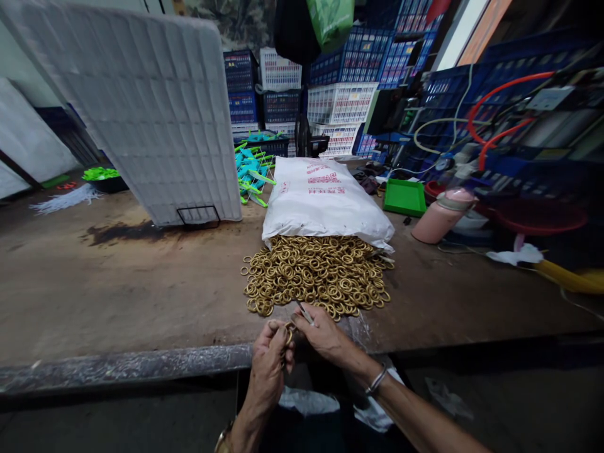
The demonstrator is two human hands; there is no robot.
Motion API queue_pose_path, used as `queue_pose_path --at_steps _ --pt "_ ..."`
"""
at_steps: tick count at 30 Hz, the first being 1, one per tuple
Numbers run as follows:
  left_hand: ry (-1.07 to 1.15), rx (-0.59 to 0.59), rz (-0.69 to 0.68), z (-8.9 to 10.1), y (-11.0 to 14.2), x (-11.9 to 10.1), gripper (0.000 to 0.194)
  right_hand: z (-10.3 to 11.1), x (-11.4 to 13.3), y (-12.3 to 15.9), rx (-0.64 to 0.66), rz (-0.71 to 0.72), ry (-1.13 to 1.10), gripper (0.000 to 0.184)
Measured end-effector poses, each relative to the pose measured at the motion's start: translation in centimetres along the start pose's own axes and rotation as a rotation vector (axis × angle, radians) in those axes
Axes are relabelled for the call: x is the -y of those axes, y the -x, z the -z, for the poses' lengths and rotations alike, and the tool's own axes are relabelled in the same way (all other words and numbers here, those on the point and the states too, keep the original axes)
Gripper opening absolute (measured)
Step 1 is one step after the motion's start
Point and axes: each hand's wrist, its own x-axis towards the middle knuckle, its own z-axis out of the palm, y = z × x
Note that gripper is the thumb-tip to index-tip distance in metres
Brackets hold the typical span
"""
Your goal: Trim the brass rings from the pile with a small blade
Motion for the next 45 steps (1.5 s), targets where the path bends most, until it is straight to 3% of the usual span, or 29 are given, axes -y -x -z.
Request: queue_pose_path --at_steps 9,17,25,36,40,45 --pt "-0.001 0.017 -0.013 0.4 0.1 0.3 0.035 0.0 -0.5 0.3 0.002 0.029 -0.066 0.023" --pt "-0.074 0.03 -0.09 0.8 -0.1 0.5 0.029 0.0 0.0 1.2 -0.009 0.051 0.149 0.025" --pt "-0.027 0.111 -0.094 0.6 -0.2 0.4 0.026 0.2 0.5 1.1 0.025 0.065 -0.05 0.018" --pt "0.129 0.094 0.115 0.8 -0.9 -0.5 0.028 -0.2 -0.4 1.2 0.01 0.08 0.0 0.017" --pt "0.188 0.101 0.249 1.1 -1.2 -0.6 0.03 -0.2 -0.3 1.3 0.003 0.088 0.032 0.016" --pt "0.221 0.117 0.387 1.2 -1.4 -0.9 0.044 0.0 0.2 1.4 0.039 0.095 0.003 0.016"
